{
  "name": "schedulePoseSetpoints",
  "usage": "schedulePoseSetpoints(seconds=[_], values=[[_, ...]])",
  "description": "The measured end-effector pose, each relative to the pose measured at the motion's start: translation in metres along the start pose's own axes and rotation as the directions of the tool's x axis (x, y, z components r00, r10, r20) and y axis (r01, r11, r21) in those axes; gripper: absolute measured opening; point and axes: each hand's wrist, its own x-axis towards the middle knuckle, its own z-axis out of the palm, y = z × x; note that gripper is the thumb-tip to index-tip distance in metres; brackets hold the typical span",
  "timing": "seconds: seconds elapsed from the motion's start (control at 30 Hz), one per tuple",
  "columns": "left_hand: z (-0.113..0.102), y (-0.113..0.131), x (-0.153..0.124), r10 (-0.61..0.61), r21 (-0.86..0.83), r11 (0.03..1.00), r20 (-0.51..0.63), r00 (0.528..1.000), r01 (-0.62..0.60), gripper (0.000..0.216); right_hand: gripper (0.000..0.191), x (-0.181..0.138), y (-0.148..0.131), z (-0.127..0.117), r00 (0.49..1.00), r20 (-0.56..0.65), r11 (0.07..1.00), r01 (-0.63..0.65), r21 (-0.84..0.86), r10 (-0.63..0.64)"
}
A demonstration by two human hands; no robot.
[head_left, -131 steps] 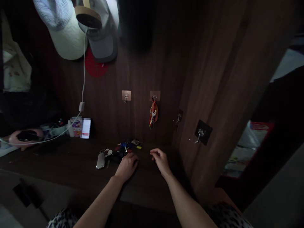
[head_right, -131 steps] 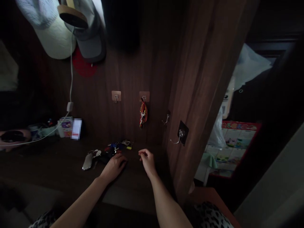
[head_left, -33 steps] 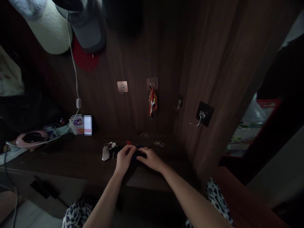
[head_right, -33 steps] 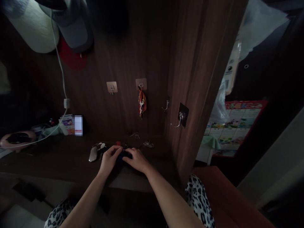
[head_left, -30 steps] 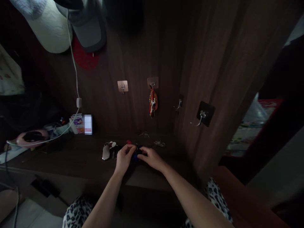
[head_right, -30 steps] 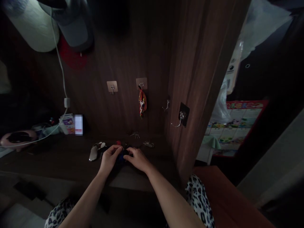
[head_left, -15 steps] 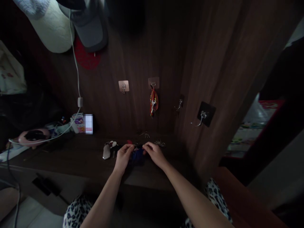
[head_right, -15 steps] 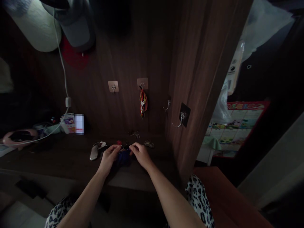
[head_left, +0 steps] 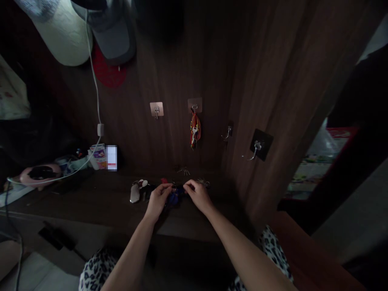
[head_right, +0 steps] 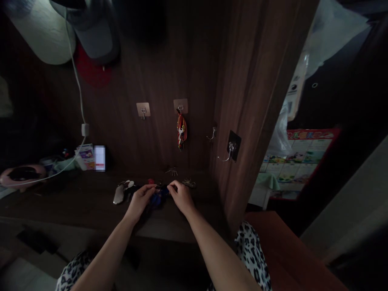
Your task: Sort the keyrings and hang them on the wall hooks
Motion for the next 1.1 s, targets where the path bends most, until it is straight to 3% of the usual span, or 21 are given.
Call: schedulePoseSetpoints(seconds=[0.27, 0.5, 0.73, 0.93, 1.1], values=[[0.002, 0.001, -0.002, 0.014, -0.074, 0.997, 0.075, 0.997, -0.008, 0.046, 0.017, -0.001, 0.003, -0.005, 0.998, -0.040, 0.998, 0.052, -0.021, -0.052], [0.003, -0.001, -0.004, -0.012, 0.012, 1.000, 0.154, 0.988, 0.010, 0.034, 0.017, -0.004, 0.001, -0.015, 0.994, -0.031, 0.956, 0.094, -0.278, -0.106], [0.004, 0.000, -0.005, -0.031, 0.033, 0.999, 0.060, 0.998, 0.029, 0.032, 0.012, -0.006, 0.001, -0.017, 0.991, -0.077, 0.820, 0.045, -0.571, -0.108], [-0.001, -0.013, 0.004, 0.104, 0.121, 0.988, -0.025, 0.994, -0.100, 0.026, 0.013, -0.006, -0.001, -0.011, 0.989, 0.007, 0.837, 0.131, -0.532, -0.151], [-0.005, -0.018, 0.007, 0.220, 0.303, 0.936, -0.116, 0.969, -0.177, 0.024, 0.028, -0.007, -0.006, -0.004, 0.951, 0.195, 0.836, 0.303, -0.457, -0.239]])
